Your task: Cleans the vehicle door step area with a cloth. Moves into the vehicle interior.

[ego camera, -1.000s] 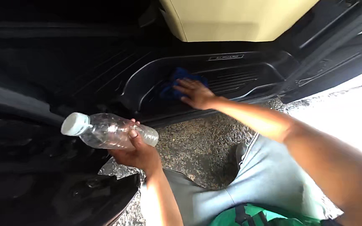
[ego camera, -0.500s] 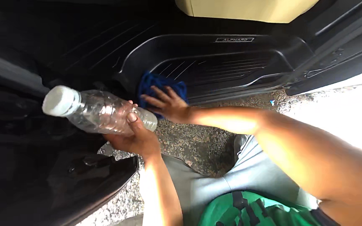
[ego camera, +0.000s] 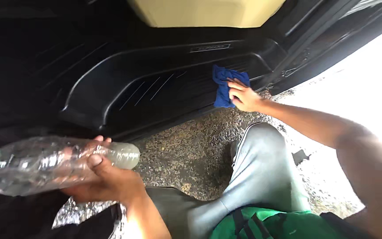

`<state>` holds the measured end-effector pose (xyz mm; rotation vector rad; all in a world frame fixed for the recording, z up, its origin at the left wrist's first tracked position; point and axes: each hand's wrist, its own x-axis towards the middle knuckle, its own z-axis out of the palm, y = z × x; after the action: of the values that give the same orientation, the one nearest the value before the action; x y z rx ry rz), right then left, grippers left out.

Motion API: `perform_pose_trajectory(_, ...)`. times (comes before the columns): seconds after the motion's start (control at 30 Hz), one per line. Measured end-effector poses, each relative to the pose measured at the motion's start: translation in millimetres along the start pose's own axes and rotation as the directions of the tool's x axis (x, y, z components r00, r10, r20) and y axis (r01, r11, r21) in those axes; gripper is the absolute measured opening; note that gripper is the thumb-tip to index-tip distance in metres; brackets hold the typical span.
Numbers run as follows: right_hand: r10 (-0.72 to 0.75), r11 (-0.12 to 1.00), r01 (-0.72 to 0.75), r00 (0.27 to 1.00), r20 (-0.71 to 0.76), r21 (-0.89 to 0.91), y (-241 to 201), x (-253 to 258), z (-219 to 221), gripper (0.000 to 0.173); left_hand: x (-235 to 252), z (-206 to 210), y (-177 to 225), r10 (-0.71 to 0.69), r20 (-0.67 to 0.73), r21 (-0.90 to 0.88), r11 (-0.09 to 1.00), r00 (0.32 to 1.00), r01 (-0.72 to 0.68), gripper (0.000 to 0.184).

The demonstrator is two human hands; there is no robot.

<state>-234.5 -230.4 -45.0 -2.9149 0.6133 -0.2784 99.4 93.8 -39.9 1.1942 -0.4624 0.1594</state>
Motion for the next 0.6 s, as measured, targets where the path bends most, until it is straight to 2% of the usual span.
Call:
perform_pose_trajectory(0.03,0.08,0.993,-0.072,0.993,-0.091,0.09,-13,10,7,0.036,0,4,-2,-0.005,0.024,-0.01,1.0,1.0,0.005,0.052)
perform_pose_trajectory(0.07,0.097,0.991,-0.083,0.984,-0.147,0.1,-20,21,16,0.053,-1,9,-4,-0.013,0.04,-0.009,1.0,0.999,0.013,0.049)
perform_pose_trajectory(0.1,0.084,0.996,-0.078,0.984,-0.156,0.039,-18,30,26,0.069,-3,14,-5,-0.03,0.052,-0.004,1.0,0.998,0.03,0.046)
perform_pose_trajectory(0.13,0.056,0.998,-0.061,0.988,-0.143,-0.034,-9,34,31,0.075,-4,19,-6,-0.038,0.068,0.005,0.999,0.997,0.038,0.045)
perform_pose_trajectory(0.2,0.063,0.99,-0.082,0.985,-0.159,-0.115,27,31,31,0.069,-4,23,-12,-0.022,0.09,0.017,1.0,0.996,0.021,0.046)
perform_pose_trajectory(0.23,0.144,0.976,-0.17,0.973,-0.181,-0.138,50,24,26,0.062,-5,23,-13,-0.023,0.089,0.022,1.0,0.996,0.021,0.048)
perform_pose_trajectory(0.27,0.277,0.939,-0.309,0.939,-0.205,-0.149,75,13,21,0.057,-7,22,-13,-0.021,0.09,0.028,0.999,0.996,0.019,0.049)
perform_pose_trajectory(0.3,0.442,0.869,-0.475,0.871,-0.216,-0.14,100,3,14,0.056,-7,21,-15,-0.015,0.091,0.03,0.999,0.996,0.012,0.051)
perform_pose_trajectory(0.33,0.6,0.77,-0.63,0.77,-0.218,-0.104,120,0,6,0.057,-7,20,-17,-0.006,0.094,0.028,1.0,0.996,0.004,0.051)
perform_pose_trajectory(0.37,0.719,0.668,-0.741,0.665,-0.204,-0.06,131,3,-3,0.064,-8,19,-18,-0.003,0.1,0.03,1.0,0.995,0.0,0.051)
perform_pose_trajectory(0.4,0.783,0.599,-0.8,0.596,-0.176,-0.043,127,13,-8,0.077,-8,19,-18,-0.004,0.105,0.028,1.0,0.994,0.001,0.052)
perform_pose_trajectory(0.43,0.8,0.582,-0.811,0.584,-0.133,-0.061,114,24,-9,0.093,-10,20,-17,-0.017,0.114,0.032,0.999,0.993,0.014,0.052)
perform_pose_trajectory(0.47,0.765,0.627,-0.773,0.634,-0.112,-0.096,96,35,-4,0.101,-10,21,-17,-0.026,0.123,0.027,0.999,0.992,0.023,0.051)
perform_pose_trajectory(0.5,0.679,0.716,-0.687,0.726,-0.107,-0.124,78,43,2,0.096,-10,22,-20,-0.031,0.13,0.021,0.999,0.991,0.029,0.05)
perform_pose_trajectory(0.57,0.449,0.886,-0.455,0.89,-0.079,-0.091,61,51,8,0.069,-10,28,-25,-0.033,0.145,0.029,0.999,0.989,0.029,0.049)
perform_pose_trajectory(0.6,0.388,0.92,-0.391,0.918,-0.08,-0.037,64,46,8,0.06,-12,30,-26,-0.035,0.149,0.036,0.999,0.988,0.03,0.049)
